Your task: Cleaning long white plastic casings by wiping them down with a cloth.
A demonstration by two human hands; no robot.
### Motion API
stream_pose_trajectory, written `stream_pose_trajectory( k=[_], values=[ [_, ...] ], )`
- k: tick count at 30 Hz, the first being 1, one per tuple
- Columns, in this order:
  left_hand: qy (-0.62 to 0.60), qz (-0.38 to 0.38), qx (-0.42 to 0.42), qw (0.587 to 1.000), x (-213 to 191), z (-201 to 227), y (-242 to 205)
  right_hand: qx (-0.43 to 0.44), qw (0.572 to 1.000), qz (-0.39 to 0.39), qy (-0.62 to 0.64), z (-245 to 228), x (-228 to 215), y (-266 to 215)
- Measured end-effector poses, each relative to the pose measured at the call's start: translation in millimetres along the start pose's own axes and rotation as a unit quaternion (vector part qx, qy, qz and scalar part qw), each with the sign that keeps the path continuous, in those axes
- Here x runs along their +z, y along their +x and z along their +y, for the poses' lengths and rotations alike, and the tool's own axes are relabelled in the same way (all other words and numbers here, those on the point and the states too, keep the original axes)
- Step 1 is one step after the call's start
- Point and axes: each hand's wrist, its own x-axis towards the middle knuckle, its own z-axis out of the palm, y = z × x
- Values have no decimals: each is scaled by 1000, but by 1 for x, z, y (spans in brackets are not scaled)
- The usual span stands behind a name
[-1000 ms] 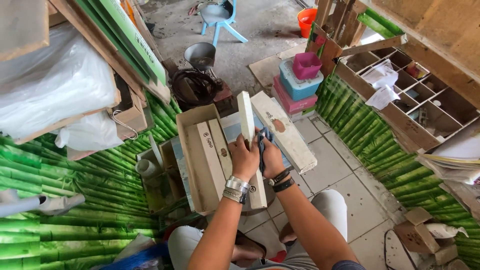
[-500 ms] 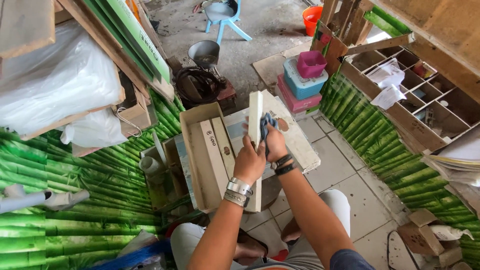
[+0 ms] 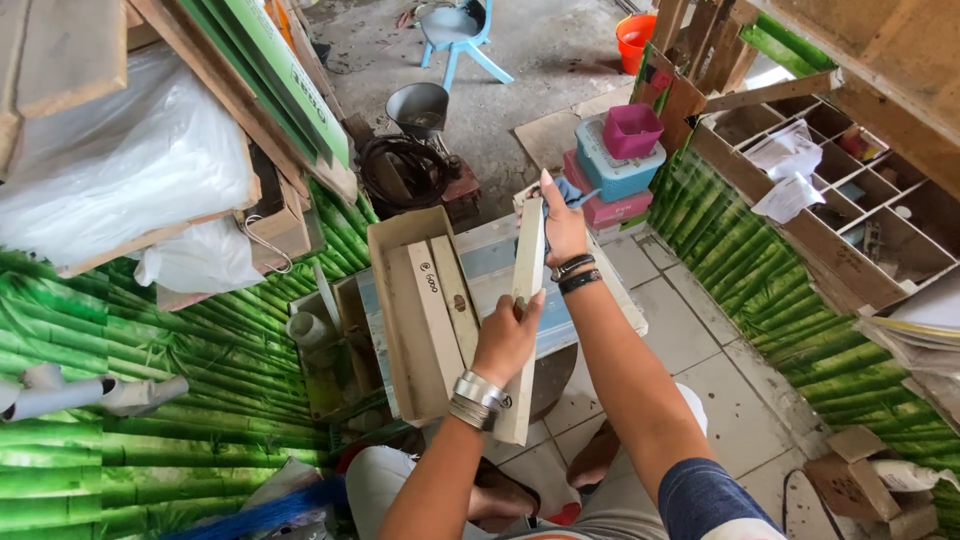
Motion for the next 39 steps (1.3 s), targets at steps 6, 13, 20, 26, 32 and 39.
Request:
stream_pose_trajectory(
  k=[6,13,20,26,32,39],
  values=[
    [-388,-134,-102,906,-22,11,-4,-110,992,-35,51,3,4,-6],
    [-451,-139,-116,874,-17,2,-4,-342,901,-94,-251,22,-23,40],
    [-335,-147,-79,927,-28,6,-7,-200,764,-122,-601,-21,-20,45],
    [-328,-94,-37,939,-14,3,2,-198,760,-71,-615,-10,-7,43],
    [-248,-23,37,968,1,-35,30,-381,765,5,-518,50,-11,16],
    [-212,-35,110,970,-42,51,-39,-430,629,-143,-632,33,-10,-57]
  ],
)
